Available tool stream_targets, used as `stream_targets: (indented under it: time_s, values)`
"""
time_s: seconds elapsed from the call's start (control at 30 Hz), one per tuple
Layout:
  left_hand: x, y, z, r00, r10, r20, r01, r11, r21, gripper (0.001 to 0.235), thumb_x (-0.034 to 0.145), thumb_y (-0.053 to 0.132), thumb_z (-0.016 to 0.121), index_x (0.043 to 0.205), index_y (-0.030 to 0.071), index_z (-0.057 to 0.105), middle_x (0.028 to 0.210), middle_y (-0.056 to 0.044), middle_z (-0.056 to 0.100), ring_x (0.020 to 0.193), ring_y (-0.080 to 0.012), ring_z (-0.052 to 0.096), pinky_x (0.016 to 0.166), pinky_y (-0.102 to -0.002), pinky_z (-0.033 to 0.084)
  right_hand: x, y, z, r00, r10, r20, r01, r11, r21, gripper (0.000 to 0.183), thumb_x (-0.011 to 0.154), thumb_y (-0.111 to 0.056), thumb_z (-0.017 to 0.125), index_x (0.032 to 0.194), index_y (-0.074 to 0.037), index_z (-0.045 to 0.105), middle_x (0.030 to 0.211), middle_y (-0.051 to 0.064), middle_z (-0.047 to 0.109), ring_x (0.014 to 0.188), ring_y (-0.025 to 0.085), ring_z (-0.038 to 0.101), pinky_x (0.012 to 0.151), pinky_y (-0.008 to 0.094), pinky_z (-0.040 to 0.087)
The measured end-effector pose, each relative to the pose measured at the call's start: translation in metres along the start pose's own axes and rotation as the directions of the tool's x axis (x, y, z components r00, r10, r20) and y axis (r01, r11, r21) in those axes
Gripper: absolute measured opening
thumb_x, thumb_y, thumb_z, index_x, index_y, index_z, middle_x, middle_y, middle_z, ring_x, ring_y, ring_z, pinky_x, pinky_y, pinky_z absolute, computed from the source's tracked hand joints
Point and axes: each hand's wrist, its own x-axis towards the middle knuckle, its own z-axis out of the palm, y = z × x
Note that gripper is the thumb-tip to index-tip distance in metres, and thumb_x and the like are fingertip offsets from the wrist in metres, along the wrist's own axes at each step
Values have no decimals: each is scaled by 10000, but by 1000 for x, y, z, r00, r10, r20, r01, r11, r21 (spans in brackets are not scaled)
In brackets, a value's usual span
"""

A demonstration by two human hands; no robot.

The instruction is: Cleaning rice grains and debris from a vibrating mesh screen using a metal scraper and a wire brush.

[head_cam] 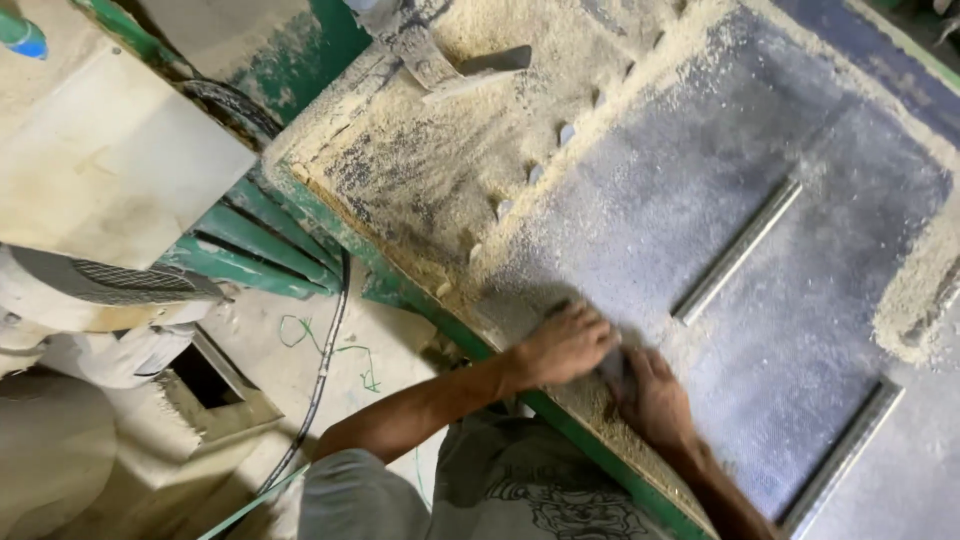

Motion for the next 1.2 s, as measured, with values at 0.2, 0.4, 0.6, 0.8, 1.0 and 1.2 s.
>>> stream_targets:
  time_s: [0.2, 0.4, 0.6, 0.8, 1.0, 1.2]
  values:
    - [13, -34, 13, 989, 53, -141, -59, 998, -33, 669, 997, 407, 543, 1412, -111, 464, 1282, -300, 603, 1154, -405, 598, 1038, -559, 476, 29, -2, 16, 996, 88, -11, -89, 995, -34, 575, 883, -366, 727, 1313, -10, 588, 1164, 201, 655, 1013, 357, 663, 794, 469, 637]
    - [32, -80, 3, 866, 396, 306, -430, 902, 49, 445, 968, 195, 636, 1325, -69, 599, 1216, -261, 642, 1040, -278, 635, 911, -423, 592, 31, -33, 34, 984, 127, -124, -155, 958, -243, 580, 917, -412, 669, 1359, -53, 560, 1094, 184, 651, 988, 321, 658, 935, 460, 587]
    - [70, -97, 9, 852, 518, 76, -521, 853, 37, 407, 825, 216, 721, 1132, -47, 670, 1149, -223, 597, 987, -296, 611, 880, -483, 574, 63, -78, 10, 839, 540, -69, -544, 832, -105, 544, 933, -377, 642, 1394, -118, 514, 1124, 165, 631, 1030, 323, 643, 906, 441, 573]
    - [61, -104, -39, 659, 634, 405, -695, 719, 6, 278, 927, 167, 692, 1113, -39, 709, 1179, -189, 627, 1043, -271, 608, 922, -438, 580, 51, -100, 34, 762, 632, -141, -642, 765, -42, 352, 975, -331, 624, 1252, -120, 572, 1077, 160, 628, 1007, 337, 655, 859, 460, 590]
    - [149, -130, 36, 748, 664, -22, -658, 745, 108, 357, 861, 197, 662, 1175, 29, 660, 1076, -144, 647, 937, -242, 638, 828, -409, 603, 100, -58, 14, 751, 607, -260, -644, 760, -84, 433, 968, -346, 624, 1273, -55, 528, 1106, 207, 593, 960, 367, 633, 805, 473, 592]
    - [117, -128, 21, 712, 698, 73, -700, 714, 6, 143, 896, 172, 644, 962, 76, 728, 827, -80, 694, 683, -164, 655, 604, -330, 605, 96, -107, 2, 723, 687, -75, -688, 707, -163, 318, 1029, -305, 570, 1208, -51, 638, 1078, 170, 637, 916, 296, 639, 831, 432, 591]
